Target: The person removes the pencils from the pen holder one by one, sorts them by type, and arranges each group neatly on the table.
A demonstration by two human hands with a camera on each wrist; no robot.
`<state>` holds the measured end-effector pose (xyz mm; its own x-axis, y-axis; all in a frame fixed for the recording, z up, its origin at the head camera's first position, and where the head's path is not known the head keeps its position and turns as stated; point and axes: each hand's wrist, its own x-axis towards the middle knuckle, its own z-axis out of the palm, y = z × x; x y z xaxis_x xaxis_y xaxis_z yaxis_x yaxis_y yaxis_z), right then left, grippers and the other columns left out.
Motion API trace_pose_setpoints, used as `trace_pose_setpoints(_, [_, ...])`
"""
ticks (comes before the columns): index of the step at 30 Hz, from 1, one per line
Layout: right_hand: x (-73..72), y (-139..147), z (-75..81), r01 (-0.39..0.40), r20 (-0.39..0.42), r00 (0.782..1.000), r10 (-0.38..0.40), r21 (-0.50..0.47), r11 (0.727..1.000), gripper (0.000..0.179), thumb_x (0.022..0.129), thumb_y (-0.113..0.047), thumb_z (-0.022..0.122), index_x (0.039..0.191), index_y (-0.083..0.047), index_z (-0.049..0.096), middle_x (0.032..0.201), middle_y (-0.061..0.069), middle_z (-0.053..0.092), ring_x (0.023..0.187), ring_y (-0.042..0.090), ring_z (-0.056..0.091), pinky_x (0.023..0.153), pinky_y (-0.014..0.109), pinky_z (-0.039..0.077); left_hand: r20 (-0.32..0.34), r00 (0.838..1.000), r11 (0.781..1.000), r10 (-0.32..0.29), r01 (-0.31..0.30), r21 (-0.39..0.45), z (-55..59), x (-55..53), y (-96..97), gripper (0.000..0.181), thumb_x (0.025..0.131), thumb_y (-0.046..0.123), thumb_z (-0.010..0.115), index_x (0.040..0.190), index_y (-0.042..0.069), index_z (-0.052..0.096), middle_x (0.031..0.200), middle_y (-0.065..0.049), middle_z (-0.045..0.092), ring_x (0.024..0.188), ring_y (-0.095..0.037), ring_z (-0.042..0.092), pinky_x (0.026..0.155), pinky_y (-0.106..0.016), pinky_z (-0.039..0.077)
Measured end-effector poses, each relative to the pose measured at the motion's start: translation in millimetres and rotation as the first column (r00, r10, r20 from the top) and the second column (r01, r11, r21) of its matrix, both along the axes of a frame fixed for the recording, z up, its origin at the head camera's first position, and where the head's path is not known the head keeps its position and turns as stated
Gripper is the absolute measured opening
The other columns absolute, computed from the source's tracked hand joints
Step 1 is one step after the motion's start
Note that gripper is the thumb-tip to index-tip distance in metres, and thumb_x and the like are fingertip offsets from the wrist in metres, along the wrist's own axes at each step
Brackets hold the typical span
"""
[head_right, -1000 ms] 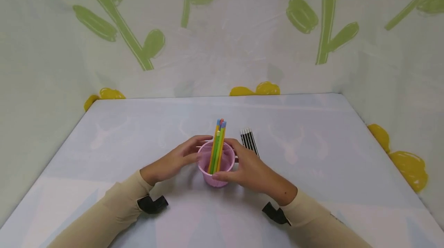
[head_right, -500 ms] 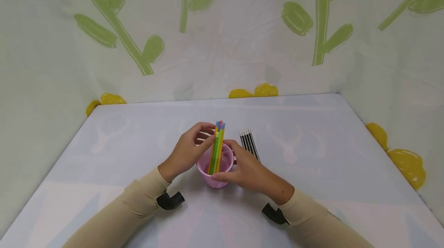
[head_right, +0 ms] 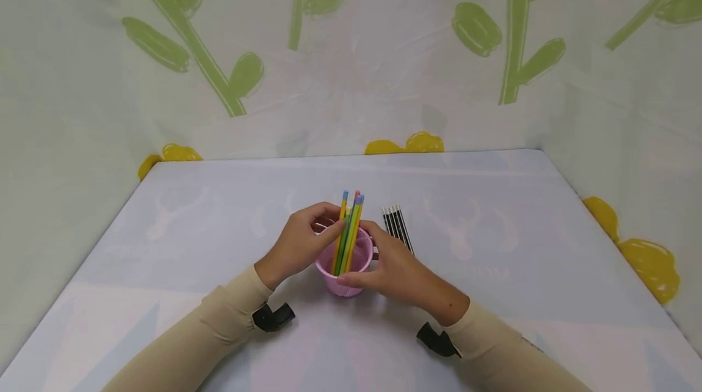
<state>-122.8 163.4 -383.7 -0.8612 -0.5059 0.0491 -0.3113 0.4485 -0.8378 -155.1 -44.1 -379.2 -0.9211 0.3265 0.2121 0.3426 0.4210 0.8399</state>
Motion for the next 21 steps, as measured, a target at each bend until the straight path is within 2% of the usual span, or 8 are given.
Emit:
trace_pose_setpoints(9, [-0.1,1.8,1.2,-0.017,-0.007,1.0,0.017,-0.008,1.0,0.085,0.081,-0.036,0.084,0.148,-0.014,0.036,0.147,0.008,0.05,0.128,0.027,0.056,0.103,0.052,0.05,0.016,0.999,0.998,0.047,-0.047,0.034,-1.9,2.5,0.6,0.012,0.095,0.027,0.069,0.101,0.016,0.071,0.094,0.003,0.071,0.083,-0.01,0.064,0.081,-0.027,0.056])
trace_pose_setpoints(12, [-0.6,1.9,1.7,-0.017,-0.012,1.0,0.017,-0.015,1.0,0.084,0.081,-0.035,0.084,0.148,-0.014,0.036,0.146,0.008,0.051,0.128,0.028,0.056,0.103,0.052,0.051,0.001,0.998,0.998,0.056,-0.056,0.036,-2.4,1.8,0.9,0.012,0.095,0.027,0.068,0.1,0.016,0.07,0.094,0.003,0.071,0.082,-0.011,0.064,0.079,-0.027,0.056])
trace_pose_setpoints(21, [-0.3,-0.2,0.8,-0.028,0.001,1.0,0.028,-0.033,0.999,0.083,0.082,-0.033,0.084,0.147,-0.014,0.036,0.145,0.01,0.052,0.127,0.029,0.057,0.101,0.051,0.052,0.012,0.998,0.997,0.064,-0.064,0.038,-4.7,2.7,-1.0,0.012,0.095,0.027,0.068,0.101,0.016,0.07,0.094,0.003,0.07,0.082,-0.011,0.063,0.08,-0.028,0.056])
